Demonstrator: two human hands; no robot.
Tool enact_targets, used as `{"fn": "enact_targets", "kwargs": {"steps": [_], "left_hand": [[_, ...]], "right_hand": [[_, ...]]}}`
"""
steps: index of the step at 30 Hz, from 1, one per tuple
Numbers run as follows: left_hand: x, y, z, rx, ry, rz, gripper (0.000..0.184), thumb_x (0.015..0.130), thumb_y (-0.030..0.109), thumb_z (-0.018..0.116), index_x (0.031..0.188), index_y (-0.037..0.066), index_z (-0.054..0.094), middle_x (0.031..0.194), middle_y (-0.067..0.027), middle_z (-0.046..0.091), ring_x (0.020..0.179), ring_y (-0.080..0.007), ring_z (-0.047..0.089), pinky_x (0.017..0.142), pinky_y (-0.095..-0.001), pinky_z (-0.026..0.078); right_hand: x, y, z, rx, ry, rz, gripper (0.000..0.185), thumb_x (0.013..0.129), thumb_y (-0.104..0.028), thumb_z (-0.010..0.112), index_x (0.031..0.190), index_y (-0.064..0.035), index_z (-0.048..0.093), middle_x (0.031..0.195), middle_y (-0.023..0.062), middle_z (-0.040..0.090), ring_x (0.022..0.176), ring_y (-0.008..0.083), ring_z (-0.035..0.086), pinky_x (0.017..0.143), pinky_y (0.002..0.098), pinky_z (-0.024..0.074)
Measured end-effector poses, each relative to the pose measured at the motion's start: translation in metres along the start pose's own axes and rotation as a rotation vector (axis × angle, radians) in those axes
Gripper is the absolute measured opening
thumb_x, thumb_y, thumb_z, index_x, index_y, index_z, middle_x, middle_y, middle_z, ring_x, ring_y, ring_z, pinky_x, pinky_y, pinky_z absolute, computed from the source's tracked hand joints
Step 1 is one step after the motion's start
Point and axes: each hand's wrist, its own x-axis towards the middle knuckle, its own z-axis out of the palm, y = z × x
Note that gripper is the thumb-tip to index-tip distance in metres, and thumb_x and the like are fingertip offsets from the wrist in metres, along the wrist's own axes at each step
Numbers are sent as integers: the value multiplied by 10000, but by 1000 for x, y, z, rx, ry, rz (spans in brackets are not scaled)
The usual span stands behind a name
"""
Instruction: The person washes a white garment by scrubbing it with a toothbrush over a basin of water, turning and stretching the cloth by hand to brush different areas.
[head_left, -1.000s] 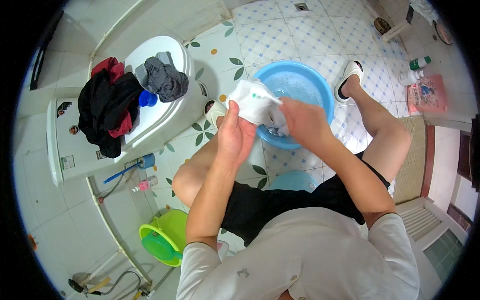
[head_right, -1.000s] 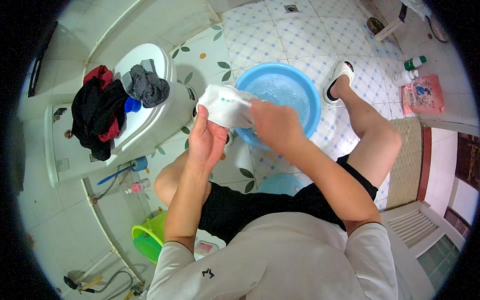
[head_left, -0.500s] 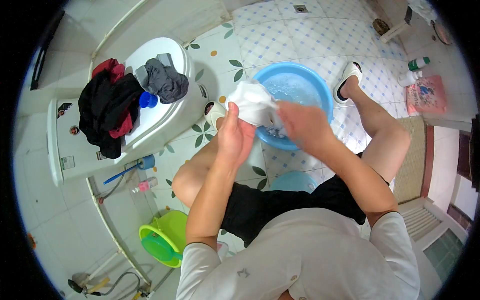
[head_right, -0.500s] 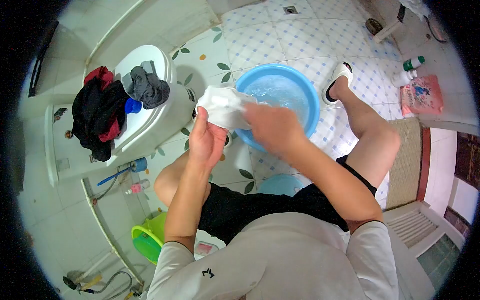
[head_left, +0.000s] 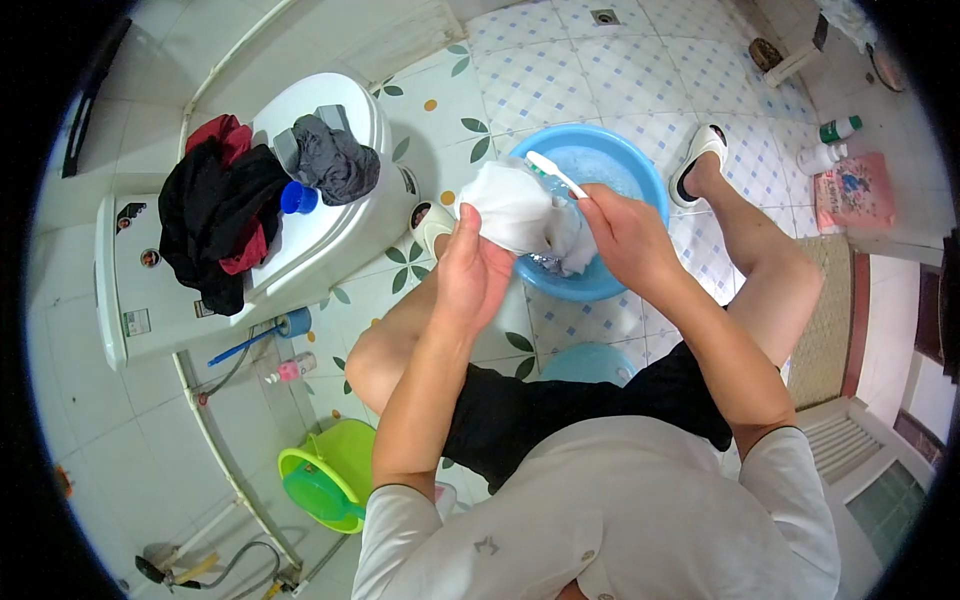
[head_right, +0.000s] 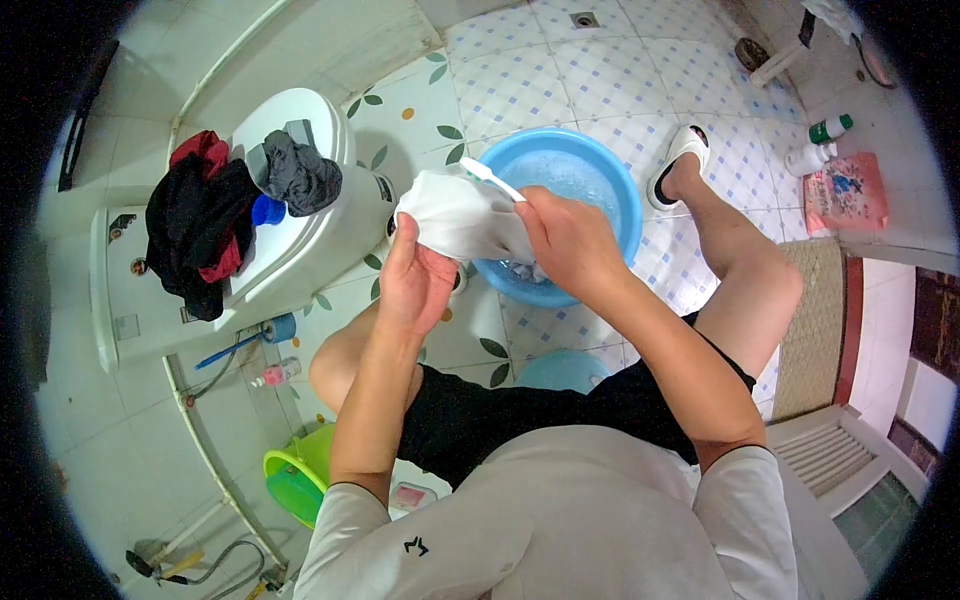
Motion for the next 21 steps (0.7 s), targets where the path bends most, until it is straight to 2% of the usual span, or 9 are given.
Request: {"fn": "enact_targets", "kwargs": {"steps": [2,6,9,11,14,18,20,21], "left_hand": [[0,0,-1,-2,8,-5,479,1030,366,299,1355,29,399,1347,-118,511,1232,-233,508,1050,-390,392],[0,0,0,-8,39,-7,481,1030,367,297,1356,28,399,1343,-118,515,1225,-232,513,1046,-389,394],[1,-1,1,-17,51,-2,481,1029,368,301,1355,30,399,1341,-118,517,1220,-231,517,1041,-387,398],[0,-1,1,-9,42,-5,481,1028,369,304,1356,29,399,1341,-118,517,1218,-231,518,1041,-387,397],[0,-1,-1,9,27,-8,484,1026,372,313,1357,29,398,1340,-116,518,1217,-230,518,1041,-386,396],[0,-1,-3,26,11,6,484,1023,370,331,1358,28,399,1340,-114,518,1215,-230,521,1042,-385,393],[0,0,0,28,18,11,482,1022,365,335,1357,24,400,1344,-116,514,1219,-231,517,1047,-386,389],[-1,0,2,28,24,16,481,1022,361,340,1356,20,400,1347,-119,511,1223,-232,513,1051,-386,384]], "right_hand": [[0,-4,-3,44,-55,69,219,954,-219,468,1005,-46,594,703,188,614,668,388,606,590,465,458],[-2,-6,-4,21,-53,45,233,954,-224,465,1036,-53,600,712,184,620,673,392,609,589,465,458],[-7,-12,2,16,-57,46,217,952,-226,465,989,-57,596,718,181,627,679,385,619,591,470,470],[-13,-13,10,-127,-112,-102,193,946,-219,471,929,-60,580,740,175,637,689,377,627,596,470,488],[-4,-3,10,-273,-85,-37,185,939,-213,467,888,-59,555,756,160,648,682,359,640,592,468,509],[2,-5,-2,-260,-29,-23,191,935,-212,451,898,-60,561,761,146,659,648,338,649,575,462,517],[-5,-13,-1,-294,-52,-241,186,934,-209,461,891,-59,562,762,140,663,605,335,642,556,463,511],[-5,-12,-1,-296,-51,-238,186,934,-209,461,891,-59,562,762,140,663,605,335,642,556,463,511]]}}
